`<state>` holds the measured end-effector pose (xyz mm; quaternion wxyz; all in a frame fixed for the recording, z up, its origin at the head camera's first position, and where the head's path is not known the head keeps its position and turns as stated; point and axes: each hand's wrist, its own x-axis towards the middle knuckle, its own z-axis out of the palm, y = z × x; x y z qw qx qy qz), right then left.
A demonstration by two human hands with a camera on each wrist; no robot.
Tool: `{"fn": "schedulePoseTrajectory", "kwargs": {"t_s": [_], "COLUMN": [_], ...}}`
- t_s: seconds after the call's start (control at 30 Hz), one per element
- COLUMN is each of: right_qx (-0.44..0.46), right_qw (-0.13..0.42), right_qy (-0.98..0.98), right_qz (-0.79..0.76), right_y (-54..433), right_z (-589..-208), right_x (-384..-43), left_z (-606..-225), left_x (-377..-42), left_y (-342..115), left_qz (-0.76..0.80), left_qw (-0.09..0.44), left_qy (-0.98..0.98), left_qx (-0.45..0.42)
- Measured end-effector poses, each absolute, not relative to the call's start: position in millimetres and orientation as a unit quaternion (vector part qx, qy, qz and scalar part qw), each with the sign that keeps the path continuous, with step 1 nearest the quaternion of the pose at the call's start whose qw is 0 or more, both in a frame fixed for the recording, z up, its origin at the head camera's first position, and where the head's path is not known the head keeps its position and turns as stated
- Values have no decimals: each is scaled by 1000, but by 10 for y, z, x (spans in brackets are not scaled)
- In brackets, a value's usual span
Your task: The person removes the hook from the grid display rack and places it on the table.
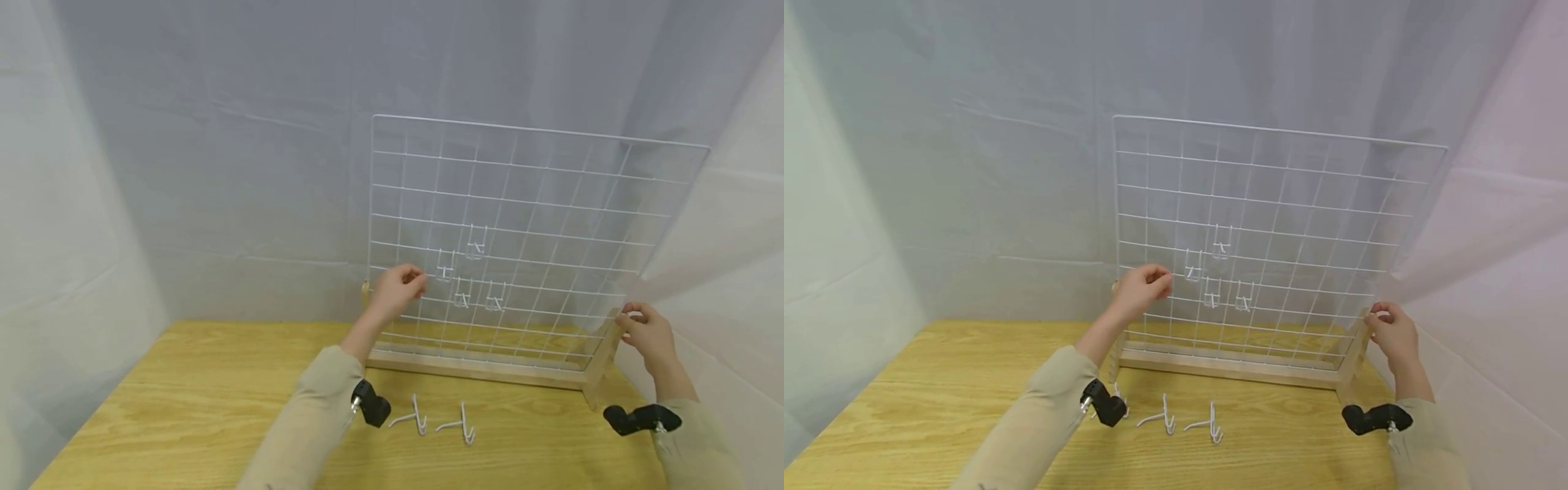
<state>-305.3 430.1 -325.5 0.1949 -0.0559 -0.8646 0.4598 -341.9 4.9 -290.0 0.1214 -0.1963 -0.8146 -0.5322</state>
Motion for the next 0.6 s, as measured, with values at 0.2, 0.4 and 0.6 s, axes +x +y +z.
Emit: {"fn": "schedulePoseTrajectory", "kwargs": {"t_s": [0.2, 0.4, 0.6], "right_qx": [-59, -64, -57], "right_qw": [191, 189, 193], "right_qy": [-870, -870, -871], "right_qz": [451, 450, 448], "right_y": [4290, 4282, 4287], "right_z": [-3251, -3250, -3255], "right_x": [-3035, -3030, -3034], "left_z": [-2850, -2824, -2803], "left_x": [-3422, -3439, -3461], "left_y": [106, 166, 219], "left_qz": [-551, -565, -556], "left_qw": [114, 113, 113], "left_qy": [-804, -794, -800], "left_qx": [-193, -195, -197]}}
